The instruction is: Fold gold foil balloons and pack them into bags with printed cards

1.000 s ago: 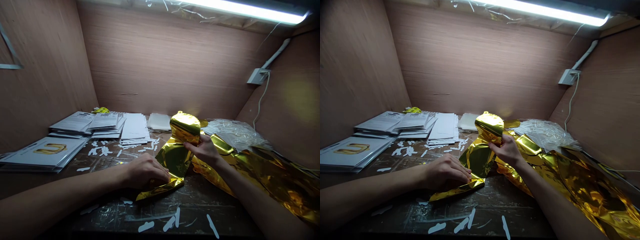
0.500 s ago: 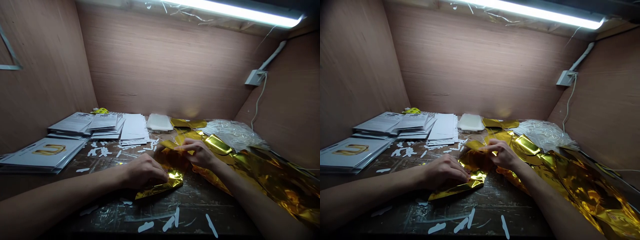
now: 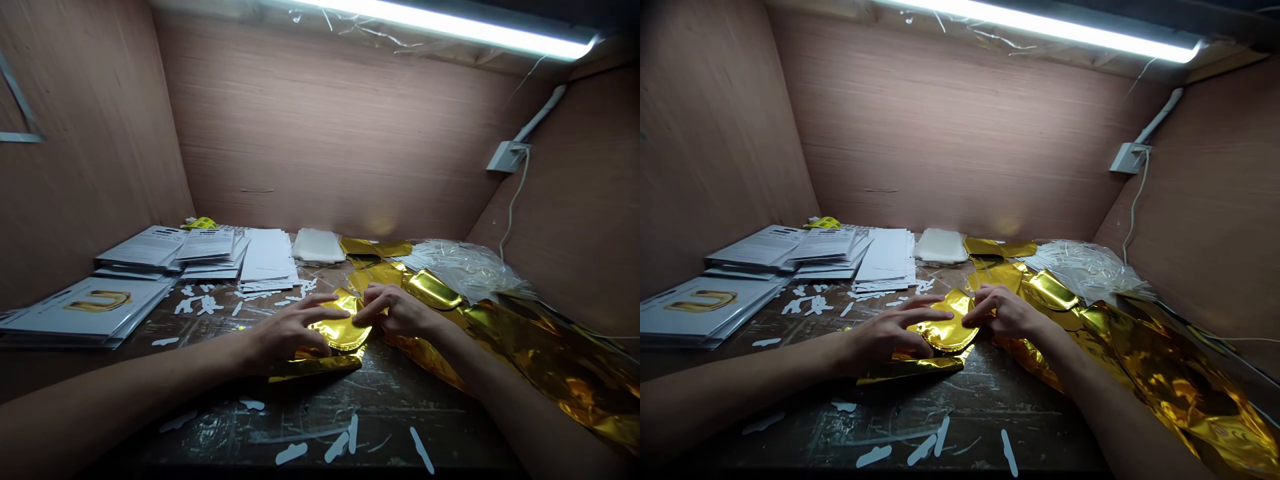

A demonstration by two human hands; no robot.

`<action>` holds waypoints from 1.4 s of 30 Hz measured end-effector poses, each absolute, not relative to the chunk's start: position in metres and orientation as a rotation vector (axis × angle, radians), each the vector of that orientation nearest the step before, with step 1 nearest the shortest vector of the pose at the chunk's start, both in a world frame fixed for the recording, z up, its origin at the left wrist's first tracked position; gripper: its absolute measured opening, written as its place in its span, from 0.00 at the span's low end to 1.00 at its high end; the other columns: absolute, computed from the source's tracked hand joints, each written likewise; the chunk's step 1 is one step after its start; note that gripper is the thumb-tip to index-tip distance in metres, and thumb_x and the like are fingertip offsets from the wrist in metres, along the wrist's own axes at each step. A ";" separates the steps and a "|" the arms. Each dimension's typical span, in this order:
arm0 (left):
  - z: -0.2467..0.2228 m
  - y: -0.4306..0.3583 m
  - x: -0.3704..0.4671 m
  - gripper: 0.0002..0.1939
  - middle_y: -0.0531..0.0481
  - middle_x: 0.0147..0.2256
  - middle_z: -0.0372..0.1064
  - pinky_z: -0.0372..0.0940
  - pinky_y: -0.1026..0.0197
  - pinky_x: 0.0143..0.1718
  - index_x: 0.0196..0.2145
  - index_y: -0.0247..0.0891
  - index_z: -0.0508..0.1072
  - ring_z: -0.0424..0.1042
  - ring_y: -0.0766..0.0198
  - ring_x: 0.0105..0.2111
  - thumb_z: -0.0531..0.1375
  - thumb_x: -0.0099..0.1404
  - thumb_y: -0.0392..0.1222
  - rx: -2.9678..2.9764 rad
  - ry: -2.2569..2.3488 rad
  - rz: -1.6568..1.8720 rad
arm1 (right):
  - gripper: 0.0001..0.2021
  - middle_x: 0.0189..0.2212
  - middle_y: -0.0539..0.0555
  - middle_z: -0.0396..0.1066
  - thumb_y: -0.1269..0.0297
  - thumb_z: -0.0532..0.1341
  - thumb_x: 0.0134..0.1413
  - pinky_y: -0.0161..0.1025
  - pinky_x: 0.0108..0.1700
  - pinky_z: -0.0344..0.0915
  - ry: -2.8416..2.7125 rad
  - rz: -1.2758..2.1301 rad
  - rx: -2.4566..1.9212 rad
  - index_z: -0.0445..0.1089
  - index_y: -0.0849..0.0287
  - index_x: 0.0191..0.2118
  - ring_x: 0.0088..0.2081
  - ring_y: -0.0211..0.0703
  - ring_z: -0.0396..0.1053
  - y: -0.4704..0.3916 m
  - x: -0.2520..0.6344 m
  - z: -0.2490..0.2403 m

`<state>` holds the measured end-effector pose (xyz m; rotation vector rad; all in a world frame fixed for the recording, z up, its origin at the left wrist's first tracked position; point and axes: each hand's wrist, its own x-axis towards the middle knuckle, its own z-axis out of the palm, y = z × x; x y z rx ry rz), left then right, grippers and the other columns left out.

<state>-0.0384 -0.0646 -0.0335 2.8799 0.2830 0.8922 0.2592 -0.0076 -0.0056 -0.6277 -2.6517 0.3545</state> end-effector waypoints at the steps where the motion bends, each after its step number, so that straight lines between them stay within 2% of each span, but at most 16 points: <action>1: -0.035 -0.062 -0.038 0.09 0.41 0.64 0.64 0.60 0.42 0.64 0.42 0.39 0.79 0.54 0.48 0.69 0.65 0.65 0.31 2.857 0.270 0.865 | 0.16 0.29 0.51 0.75 0.71 0.62 0.59 0.39 0.36 0.64 -2.661 0.374 -0.628 0.82 0.40 0.42 0.31 0.41 0.67 -0.008 0.259 -0.005; 5: -0.039 -0.057 -0.037 0.08 0.39 0.53 0.76 0.67 0.50 0.60 0.42 0.37 0.78 0.67 0.52 0.62 0.62 0.67 0.30 2.728 0.205 0.800 | 0.22 0.27 0.51 0.71 0.78 0.62 0.52 0.41 0.39 0.63 -2.722 0.423 -0.676 0.82 0.40 0.42 0.32 0.41 0.65 -0.013 0.255 -0.002; 7: -0.041 -0.056 -0.037 0.09 0.40 0.49 0.79 0.69 0.54 0.58 0.43 0.37 0.78 0.71 0.52 0.59 0.63 0.66 0.29 2.671 0.200 0.785 | 0.24 0.29 0.51 0.72 0.78 0.62 0.50 0.40 0.39 0.63 -2.739 0.432 -0.721 0.81 0.40 0.45 0.33 0.42 0.66 -0.015 0.256 0.001; 11: -0.046 -0.054 -0.038 0.13 0.41 0.47 0.80 0.69 0.55 0.56 0.44 0.37 0.78 0.77 0.53 0.53 0.64 0.63 0.26 2.673 0.204 0.780 | 0.19 0.34 0.52 0.74 0.61 0.71 0.52 0.40 0.40 0.63 -2.759 0.576 -0.752 0.79 0.45 0.51 0.36 0.44 0.68 -0.016 0.265 0.012; 13: -0.049 -0.053 -0.038 0.13 0.42 0.46 0.80 0.69 0.55 0.56 0.43 0.38 0.78 0.78 0.53 0.51 0.63 0.63 0.26 2.691 0.210 0.782 | 0.14 0.34 0.53 0.75 0.54 0.67 0.58 0.39 0.40 0.64 -2.674 0.611 -0.772 0.80 0.48 0.49 0.36 0.44 0.70 -0.015 0.268 0.015; 16: -0.053 -0.050 -0.039 0.13 0.42 0.45 0.80 0.70 0.55 0.53 0.43 0.38 0.77 0.79 0.53 0.49 0.65 0.62 0.27 2.706 0.247 0.800 | 0.14 0.34 0.53 0.75 0.55 0.59 0.66 0.38 0.36 0.62 -2.518 0.454 -0.856 0.80 0.49 0.51 0.34 0.42 0.70 -0.011 0.265 0.008; 21: -0.049 -0.054 -0.041 0.10 0.40 0.44 0.80 0.71 0.55 0.52 0.44 0.37 0.78 0.78 0.51 0.49 0.66 0.63 0.33 2.612 0.269 0.800 | 0.16 0.36 0.55 0.74 0.58 0.58 0.67 0.38 0.38 0.61 -2.727 0.315 -0.820 0.77 0.48 0.55 0.35 0.42 0.69 -0.003 0.253 -0.018; 25: -0.034 -0.065 -0.045 0.17 0.37 0.50 0.78 0.71 0.54 0.52 0.51 0.35 0.77 0.75 0.49 0.54 0.65 0.65 0.39 2.405 0.285 0.786 | 0.17 0.34 0.55 0.72 0.57 0.58 0.68 0.38 0.37 0.59 -2.745 0.294 -0.819 0.76 0.48 0.57 0.34 0.43 0.67 0.001 0.252 -0.024; 28: -0.018 -0.066 -0.041 0.16 0.40 0.43 0.80 0.73 0.59 0.42 0.48 0.34 0.79 0.80 0.56 0.41 0.66 0.65 0.44 2.317 0.422 0.762 | 0.18 0.35 0.55 0.71 0.57 0.57 0.68 0.38 0.38 0.58 -2.780 0.306 -0.853 0.75 0.50 0.58 0.34 0.43 0.66 -0.001 0.252 -0.021; 29: -0.012 -0.063 -0.038 0.15 0.42 0.40 0.81 0.72 0.61 0.39 0.46 0.34 0.80 0.79 0.59 0.37 0.66 0.65 0.45 2.279 0.492 0.720 | 0.18 0.35 0.55 0.70 0.57 0.57 0.68 0.38 0.38 0.57 -2.791 0.304 -0.873 0.75 0.50 0.58 0.35 0.43 0.66 -0.002 0.252 -0.019; 31: -0.002 -0.054 -0.029 0.15 0.45 0.39 0.79 0.70 0.63 0.37 0.44 0.35 0.79 0.76 0.61 0.36 0.64 0.66 0.50 2.172 0.626 0.562 | 0.18 0.35 0.55 0.69 0.57 0.57 0.68 0.38 0.38 0.57 -2.809 0.293 -0.904 0.75 0.51 0.58 0.35 0.43 0.65 -0.004 0.251 -0.016; 34: 0.011 -0.036 -0.016 0.21 0.47 0.36 0.75 0.66 0.63 0.34 0.42 0.35 0.77 0.70 0.63 0.33 0.60 0.68 0.58 2.065 0.756 0.342 | 0.17 0.34 0.54 0.67 0.57 0.58 0.68 0.37 0.38 0.55 -2.825 0.276 -0.917 0.75 0.50 0.58 0.34 0.41 0.63 -0.005 0.249 -0.014; 37: 0.018 -0.020 -0.004 0.27 0.52 0.25 0.64 0.55 0.64 0.24 0.31 0.35 0.72 0.59 0.67 0.23 0.56 0.68 0.64 2.070 0.889 0.143 | 0.15 0.32 0.53 0.66 0.57 0.58 0.69 0.37 0.37 0.54 -2.835 0.244 -0.911 0.78 0.50 0.54 0.33 0.40 0.61 -0.006 0.249 -0.013; 40: 0.020 -0.009 0.006 0.29 0.55 0.20 0.54 0.49 0.63 0.20 0.24 0.37 0.65 0.51 0.69 0.20 0.54 0.68 0.66 2.121 0.997 -0.015 | 0.13 0.30 0.52 0.65 0.58 0.58 0.68 0.37 0.36 0.53 -2.828 0.215 -0.895 0.81 0.52 0.46 0.32 0.40 0.60 -0.008 0.248 -0.012; 42: 0.022 -0.005 0.014 0.27 0.55 0.21 0.55 0.49 0.63 0.21 0.24 0.37 0.65 0.53 0.68 0.20 0.55 0.69 0.63 2.188 1.069 -0.089 | 0.12 0.30 0.52 0.66 0.58 0.59 0.67 0.36 0.35 0.53 -2.796 0.218 -0.906 0.80 0.54 0.42 0.32 0.40 0.61 -0.010 0.247 -0.010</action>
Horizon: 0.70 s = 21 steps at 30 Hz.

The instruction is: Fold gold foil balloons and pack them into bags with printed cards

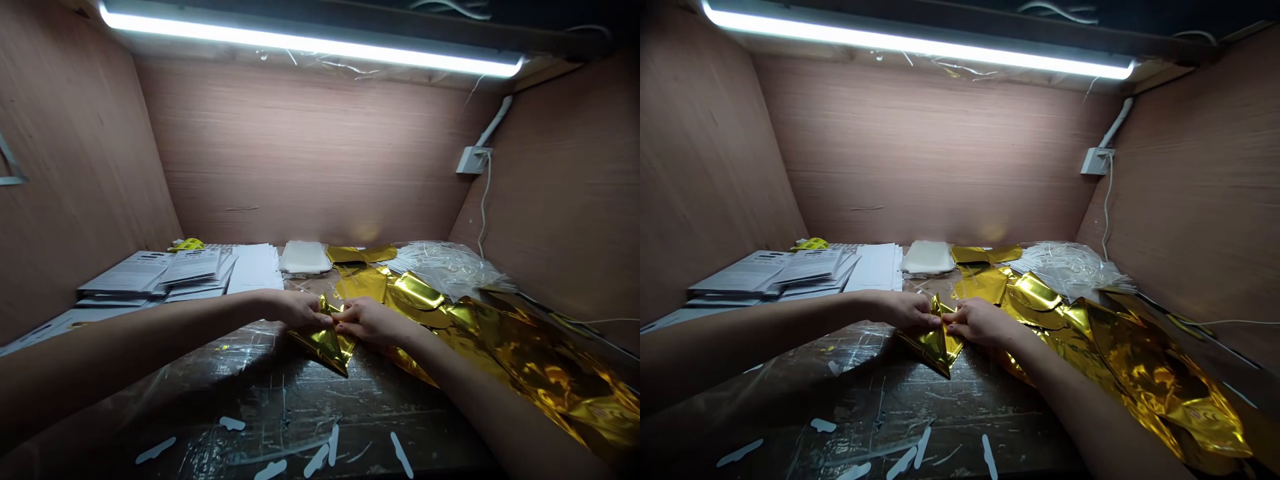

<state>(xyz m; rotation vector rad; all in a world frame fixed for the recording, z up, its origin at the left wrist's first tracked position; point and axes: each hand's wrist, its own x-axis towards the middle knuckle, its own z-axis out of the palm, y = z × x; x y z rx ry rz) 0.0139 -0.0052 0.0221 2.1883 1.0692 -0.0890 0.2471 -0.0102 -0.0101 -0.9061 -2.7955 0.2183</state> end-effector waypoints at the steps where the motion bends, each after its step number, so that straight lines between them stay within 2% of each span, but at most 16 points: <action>1: 0.023 -0.005 0.018 0.25 0.54 0.21 0.58 0.50 0.63 0.21 0.24 0.37 0.66 0.54 0.68 0.20 0.55 0.69 0.61 2.232 1.110 -0.116 | 0.11 0.31 0.52 0.67 0.58 0.60 0.66 0.36 0.35 0.53 -2.770 0.223 -0.928 0.80 0.54 0.42 0.32 0.40 0.62 -0.011 0.247 -0.009; 6: 0.022 -0.017 0.032 0.19 0.48 0.27 0.68 0.57 0.60 0.25 0.29 0.37 0.71 0.65 0.62 0.23 0.53 0.72 0.51 2.515 1.295 -0.144 | 0.09 0.32 0.52 0.70 0.57 0.65 0.61 0.35 0.36 0.54 -2.669 0.238 -1.060 0.78 0.54 0.42 0.33 0.41 0.64 -0.012 0.247 -0.009; 9: 0.012 -0.032 0.035 0.10 0.41 0.35 0.73 0.62 0.57 0.32 0.38 0.35 0.73 0.71 0.56 0.31 0.53 0.71 0.41 2.717 1.386 -0.039 | 0.08 0.32 0.52 0.71 0.58 0.65 0.60 0.35 0.36 0.54 -2.654 0.229 -1.045 0.78 0.55 0.40 0.33 0.41 0.65 -0.011 0.247 -0.010; 11: 0.004 -0.040 0.036 0.09 0.39 0.37 0.74 0.64 0.55 0.33 0.43 0.34 0.72 0.72 0.53 0.33 0.54 0.69 0.37 2.805 1.423 0.016 | 0.08 0.32 0.52 0.72 0.58 0.65 0.60 0.35 0.36 0.55 -2.645 0.226 -1.039 0.78 0.55 0.39 0.33 0.41 0.66 -0.011 0.247 -0.011; 17: -0.013 -0.046 0.028 0.09 0.43 0.36 0.73 0.65 0.55 0.34 0.40 0.35 0.69 0.72 0.55 0.32 0.50 0.73 0.37 2.900 1.437 0.137 | 0.09 0.33 0.53 0.72 0.56 0.66 0.58 0.36 0.37 0.56 -2.630 0.219 -1.069 0.79 0.54 0.41 0.33 0.42 0.67 -0.012 0.247 -0.011; 21: -0.015 -0.052 0.024 0.11 0.44 0.40 0.73 0.66 0.55 0.36 0.43 0.36 0.69 0.72 0.56 0.35 0.47 0.75 0.37 2.896 1.469 0.215 | 0.11 0.34 0.53 0.71 0.54 0.66 0.59 0.37 0.37 0.57 -2.617 0.191 -1.084 0.78 0.54 0.41 0.36 0.43 0.68 -0.013 0.247 -0.011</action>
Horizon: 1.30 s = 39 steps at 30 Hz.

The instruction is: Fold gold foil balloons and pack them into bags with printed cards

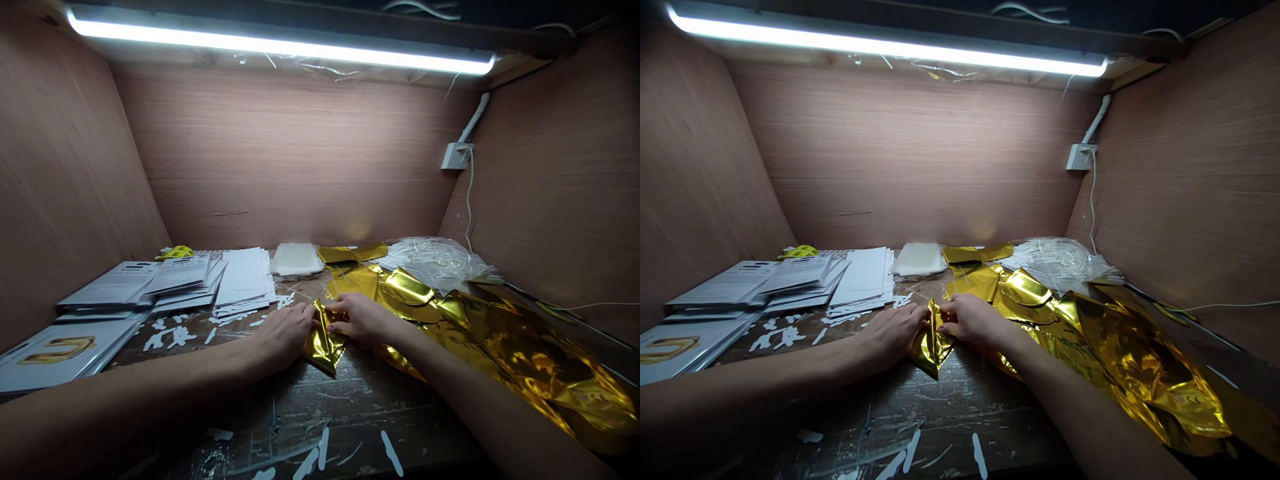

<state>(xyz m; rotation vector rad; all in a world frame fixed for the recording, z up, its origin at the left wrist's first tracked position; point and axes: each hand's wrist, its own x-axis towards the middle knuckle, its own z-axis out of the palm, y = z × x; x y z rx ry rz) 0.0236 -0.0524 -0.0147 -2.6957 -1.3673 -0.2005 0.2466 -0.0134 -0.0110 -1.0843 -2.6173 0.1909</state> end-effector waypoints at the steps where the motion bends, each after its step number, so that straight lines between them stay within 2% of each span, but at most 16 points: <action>1: -0.015 -0.055 0.023 0.11 0.44 0.41 0.72 0.66 0.55 0.37 0.44 0.37 0.69 0.72 0.56 0.36 0.47 0.75 0.37 -2.688 -1.375 -0.210 | 0.11 0.35 0.53 0.70 0.54 0.66 0.59 0.37 0.38 0.57 -2.614 0.184 -1.089 0.78 0.54 0.41 0.37 0.44 0.68 -0.013 0.246 -0.011; 8: -0.019 -0.061 0.027 0.14 0.42 0.44 0.72 0.66 0.56 0.32 0.53 0.36 0.68 0.74 0.56 0.32 0.50 0.74 0.38 -2.585 -1.449 -0.229 | 0.14 0.37 0.55 0.72 0.53 0.67 0.58 0.37 0.41 0.59 -2.616 0.174 -1.102 0.79 0.54 0.45 0.40 0.47 0.69 -0.014 0.245 -0.009; 11: -0.021 -0.062 0.030 0.19 0.35 0.51 0.70 0.69 0.52 0.43 0.59 0.30 0.64 0.74 0.50 0.43 0.52 0.74 0.40 -2.520 -1.469 -0.262 | 0.13 0.37 0.56 0.73 0.53 0.67 0.58 0.37 0.41 0.59 -2.609 0.159 -1.133 0.79 0.55 0.44 0.39 0.46 0.69 -0.014 0.244 -0.009; 14: -0.021 -0.064 0.030 0.28 0.29 0.58 0.65 0.63 0.43 0.57 0.62 0.26 0.62 0.66 0.42 0.56 0.59 0.71 0.46 -2.445 -1.421 -0.401 | 0.14 0.38 0.56 0.74 0.53 0.67 0.57 0.38 0.41 0.59 -2.598 0.162 -1.156 0.79 0.55 0.45 0.38 0.46 0.70 -0.015 0.244 -0.010; 16: -0.021 -0.065 0.029 0.24 0.33 0.56 0.67 0.63 0.44 0.58 0.58 0.30 0.67 0.67 0.44 0.56 0.61 0.70 0.47 -2.472 -1.341 -0.508 | 0.14 0.38 0.56 0.74 0.53 0.67 0.57 0.38 0.42 0.59 -2.593 0.168 -1.151 0.79 0.54 0.45 0.39 0.47 0.70 -0.014 0.244 -0.010; 18: -0.022 -0.064 0.027 0.15 0.38 0.52 0.72 0.64 0.46 0.59 0.52 0.34 0.72 0.68 0.48 0.55 0.59 0.72 0.44 -2.566 -1.226 -0.577 | 0.14 0.37 0.56 0.74 0.53 0.67 0.57 0.38 0.42 0.59 -2.596 0.175 -1.142 0.79 0.54 0.45 0.39 0.47 0.70 -0.014 0.244 -0.011; 20: -0.025 -0.061 0.026 0.11 0.41 0.50 0.75 0.62 0.46 0.62 0.50 0.36 0.74 0.69 0.51 0.56 0.56 0.74 0.40 -2.666 -1.098 -0.623 | 0.13 0.37 0.56 0.74 0.54 0.67 0.57 0.38 0.42 0.59 -2.601 0.183 -1.141 0.79 0.54 0.45 0.39 0.47 0.70 -0.014 0.243 -0.010; 22: -0.027 -0.057 0.025 0.12 0.43 0.50 0.76 0.61 0.49 0.63 0.50 0.37 0.74 0.70 0.54 0.56 0.53 0.75 0.37 -2.782 -0.961 -0.650 | 0.12 0.37 0.56 0.74 0.56 0.68 0.57 0.38 0.42 0.59 -2.601 0.195 -1.147 0.79 0.54 0.45 0.39 0.47 0.69 -0.014 0.243 -0.010; 26: -0.029 -0.052 0.022 0.15 0.46 0.51 0.75 0.66 0.56 0.57 0.52 0.39 0.74 0.74 0.59 0.51 0.52 0.74 0.32 -2.991 -0.883 -0.623 | 0.12 0.37 0.55 0.74 0.58 0.68 0.57 0.37 0.40 0.58 -2.595 0.215 -1.159 0.79 0.54 0.45 0.39 0.46 0.69 -0.014 0.243 -0.008; 29: -0.028 -0.053 0.020 0.18 0.46 0.51 0.75 0.68 0.56 0.54 0.54 0.41 0.73 0.75 0.57 0.50 0.51 0.72 0.31 -3.030 -0.965 -0.581 | 0.12 0.36 0.55 0.75 0.57 0.67 0.56 0.37 0.39 0.59 -2.591 0.219 -1.154 0.78 0.55 0.45 0.37 0.45 0.70 -0.013 0.244 -0.010; 33: -0.027 -0.057 0.019 0.21 0.44 0.54 0.75 0.67 0.54 0.56 0.56 0.40 0.72 0.74 0.55 0.53 0.51 0.70 0.29 -3.030 -1.034 -0.520 | 0.20 0.37 0.56 0.76 0.58 0.69 0.53 0.38 0.39 0.61 -2.531 0.248 -1.232 0.75 0.60 0.50 0.38 0.47 0.71 -0.011 0.243 -0.015; 36: -0.025 -0.061 0.018 0.25 0.43 0.60 0.69 0.63 0.53 0.61 0.60 0.39 0.69 0.70 0.56 0.58 0.50 0.69 0.28 -3.044 -1.055 -0.440 | 0.18 0.39 0.56 0.77 0.56 0.70 0.52 0.37 0.38 0.62 -2.455 0.303 -1.376 0.75 0.61 0.46 0.40 0.47 0.72 -0.012 0.241 -0.018; 39: -0.023 -0.067 0.014 0.27 0.39 0.66 0.60 0.55 0.52 0.67 0.67 0.35 0.61 0.60 0.56 0.66 0.47 0.72 0.31 -3.063 -1.059 -0.327 | 0.15 0.34 0.55 0.76 0.53 0.70 0.52 0.37 0.34 0.59 -2.439 0.304 -1.486 0.75 0.59 0.39 0.35 0.45 0.70 -0.012 0.240 -0.017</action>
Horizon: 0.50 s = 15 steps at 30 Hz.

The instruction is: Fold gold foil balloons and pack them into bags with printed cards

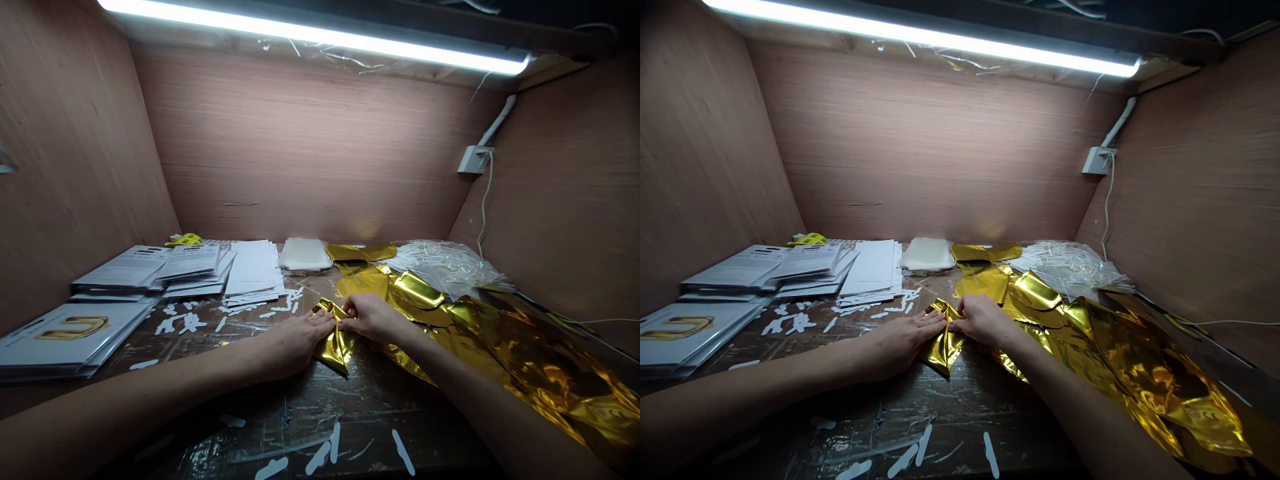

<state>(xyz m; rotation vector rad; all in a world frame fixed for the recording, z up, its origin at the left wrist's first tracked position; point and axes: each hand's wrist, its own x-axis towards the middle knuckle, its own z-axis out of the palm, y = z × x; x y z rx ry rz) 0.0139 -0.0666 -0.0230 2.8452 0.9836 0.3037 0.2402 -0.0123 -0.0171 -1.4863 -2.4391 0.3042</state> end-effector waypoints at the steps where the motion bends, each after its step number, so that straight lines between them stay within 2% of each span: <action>1: -0.022 -0.069 0.012 0.27 0.38 0.68 0.56 0.52 0.51 0.69 0.69 0.33 0.58 0.55 0.55 0.69 0.46 0.74 0.34 2.846 0.974 0.276 | 0.15 0.33 0.54 0.75 0.52 0.69 0.52 0.37 0.32 0.57 -2.442 0.297 -1.510 0.74 0.59 0.36 0.33 0.45 0.69 -0.013 0.240 -0.017; 5: -0.020 -0.078 0.002 0.34 0.36 0.72 0.40 0.38 0.47 0.73 0.73 0.31 0.45 0.37 0.53 0.73 0.43 0.78 0.53 2.855 0.894 0.181 | 0.15 0.25 0.53 0.71 0.52 0.67 0.55 0.37 0.28 0.52 -2.479 0.275 -1.525 0.70 0.58 0.28 0.28 0.42 0.65 -0.017 0.236 -0.013; 8: -0.018 -0.082 -0.003 0.39 0.37 0.73 0.33 0.35 0.45 0.73 0.73 0.31 0.38 0.33 0.52 0.73 0.42 0.76 0.60 2.860 0.854 0.108 | 0.12 0.25 0.52 0.70 0.58 0.63 0.59 0.37 0.30 0.52 -2.498 0.231 -1.482 0.68 0.58 0.27 0.28 0.41 0.63 -0.023 0.231 -0.012; 11: -0.015 -0.084 -0.005 0.42 0.37 0.73 0.29 0.34 0.43 0.72 0.73 0.32 0.35 0.31 0.50 0.73 0.43 0.75 0.63 2.851 0.830 0.075 | 0.08 0.29 0.52 0.72 0.62 0.59 0.60 0.37 0.33 0.56 -2.401 0.274 -1.425 0.67 0.58 0.30 0.31 0.41 0.66 -0.026 0.228 -0.013; 13: -0.013 -0.085 -0.006 0.44 0.36 0.73 0.28 0.32 0.43 0.72 0.73 0.32 0.33 0.30 0.50 0.73 0.43 0.74 0.65 2.845 0.818 0.070 | 0.04 0.32 0.53 0.74 0.64 0.61 0.58 0.37 0.36 0.60 -2.264 0.419 -1.367 0.68 0.58 0.35 0.34 0.42 0.69 -0.025 0.228 -0.016; 15: -0.011 -0.086 -0.006 0.45 0.36 0.73 0.27 0.32 0.43 0.72 0.73 0.31 0.32 0.30 0.51 0.73 0.43 0.74 0.66 2.841 0.808 0.071 | 0.12 0.36 0.53 0.76 0.64 0.65 0.53 0.38 0.40 0.65 -2.107 0.601 -1.316 0.67 0.58 0.43 0.38 0.44 0.72 -0.022 0.228 -0.020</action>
